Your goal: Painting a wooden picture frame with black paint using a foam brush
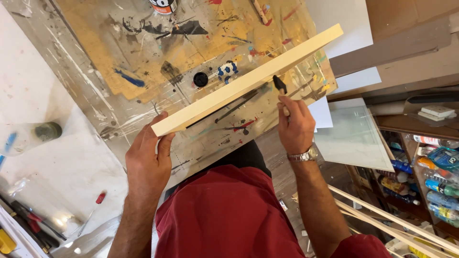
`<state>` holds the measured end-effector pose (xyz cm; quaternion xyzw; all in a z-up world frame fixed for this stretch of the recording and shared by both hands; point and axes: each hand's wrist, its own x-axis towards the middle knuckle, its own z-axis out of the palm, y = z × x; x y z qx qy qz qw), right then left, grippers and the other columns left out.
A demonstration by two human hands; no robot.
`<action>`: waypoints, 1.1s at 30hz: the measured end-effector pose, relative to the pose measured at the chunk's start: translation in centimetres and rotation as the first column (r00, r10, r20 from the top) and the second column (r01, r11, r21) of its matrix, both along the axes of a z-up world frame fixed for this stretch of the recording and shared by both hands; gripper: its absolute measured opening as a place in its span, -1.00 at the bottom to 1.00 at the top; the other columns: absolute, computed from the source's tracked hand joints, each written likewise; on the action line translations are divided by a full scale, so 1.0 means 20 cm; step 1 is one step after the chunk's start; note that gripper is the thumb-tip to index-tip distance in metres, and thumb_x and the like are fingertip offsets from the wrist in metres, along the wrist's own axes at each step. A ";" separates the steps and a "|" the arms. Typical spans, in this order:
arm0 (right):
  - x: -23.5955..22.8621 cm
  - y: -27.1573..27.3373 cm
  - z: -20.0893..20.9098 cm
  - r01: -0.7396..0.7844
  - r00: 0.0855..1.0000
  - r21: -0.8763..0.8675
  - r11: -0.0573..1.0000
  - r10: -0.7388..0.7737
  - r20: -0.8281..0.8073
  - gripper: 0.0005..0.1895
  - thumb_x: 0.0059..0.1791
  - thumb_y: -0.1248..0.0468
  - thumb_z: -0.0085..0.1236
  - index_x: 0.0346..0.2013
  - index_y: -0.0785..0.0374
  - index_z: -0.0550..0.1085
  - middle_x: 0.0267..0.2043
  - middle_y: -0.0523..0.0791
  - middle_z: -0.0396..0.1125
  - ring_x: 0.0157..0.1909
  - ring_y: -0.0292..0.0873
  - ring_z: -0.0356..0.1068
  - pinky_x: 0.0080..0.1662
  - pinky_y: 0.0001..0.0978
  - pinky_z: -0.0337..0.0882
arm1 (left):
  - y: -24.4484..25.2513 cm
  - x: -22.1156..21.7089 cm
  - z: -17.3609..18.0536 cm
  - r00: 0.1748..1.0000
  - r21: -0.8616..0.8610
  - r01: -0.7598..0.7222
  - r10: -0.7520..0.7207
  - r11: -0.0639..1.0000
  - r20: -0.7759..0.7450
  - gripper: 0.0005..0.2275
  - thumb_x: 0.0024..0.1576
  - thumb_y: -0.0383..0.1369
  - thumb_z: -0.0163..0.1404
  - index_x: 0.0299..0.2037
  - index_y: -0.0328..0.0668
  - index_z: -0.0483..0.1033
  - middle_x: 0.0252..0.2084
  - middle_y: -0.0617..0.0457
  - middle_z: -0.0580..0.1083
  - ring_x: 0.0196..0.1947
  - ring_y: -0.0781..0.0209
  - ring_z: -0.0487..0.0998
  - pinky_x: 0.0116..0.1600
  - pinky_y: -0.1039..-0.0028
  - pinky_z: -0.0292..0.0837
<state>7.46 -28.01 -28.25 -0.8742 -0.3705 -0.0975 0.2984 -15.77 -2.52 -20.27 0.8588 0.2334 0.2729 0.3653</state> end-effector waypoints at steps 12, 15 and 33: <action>-0.07 0.11 -0.17 -0.197 0.975 -0.096 0.976 0.185 -0.119 -0.84 0.13 0.34 -0.03 -0.12 0.20 0.53 -0.35 -0.04 0.34 -0.31 0.07 0.46 -0.24 -0.13 0.49 | -0.04 0.00 0.04 0.999 0.064 0.030 -0.027 0.997 -0.037 -0.69 0.25 -0.52 0.09 0.20 -0.45 0.50 -0.07 -0.24 0.56 -0.08 -0.23 0.64 0.03 0.12 0.59; -0.13 0.11 -0.18 -0.249 0.961 -0.094 0.964 0.233 -0.148 -0.79 0.13 0.24 -0.06 -0.05 0.05 0.54 -0.35 -0.14 0.34 -0.29 -0.01 0.47 -0.19 -0.21 0.50 | -0.03 0.01 0.05 0.999 0.062 0.034 -0.032 0.997 -0.039 -0.69 0.25 -0.52 0.09 0.19 -0.45 0.50 -0.08 -0.22 0.57 -0.07 -0.24 0.64 0.04 0.10 0.58; 0.15 0.05 -0.13 -0.050 0.994 -0.104 0.993 0.040 -0.098 -0.83 0.21 0.31 -0.08 -0.03 0.23 0.49 -0.21 0.03 0.38 -0.18 0.19 0.45 -0.10 -0.01 0.45 | -0.05 -0.02 0.03 0.999 0.018 0.023 -0.022 1.000 -0.044 -0.71 0.27 -0.49 0.05 0.19 -0.40 0.50 -0.10 -0.18 0.58 -0.08 -0.20 0.64 0.03 0.11 0.56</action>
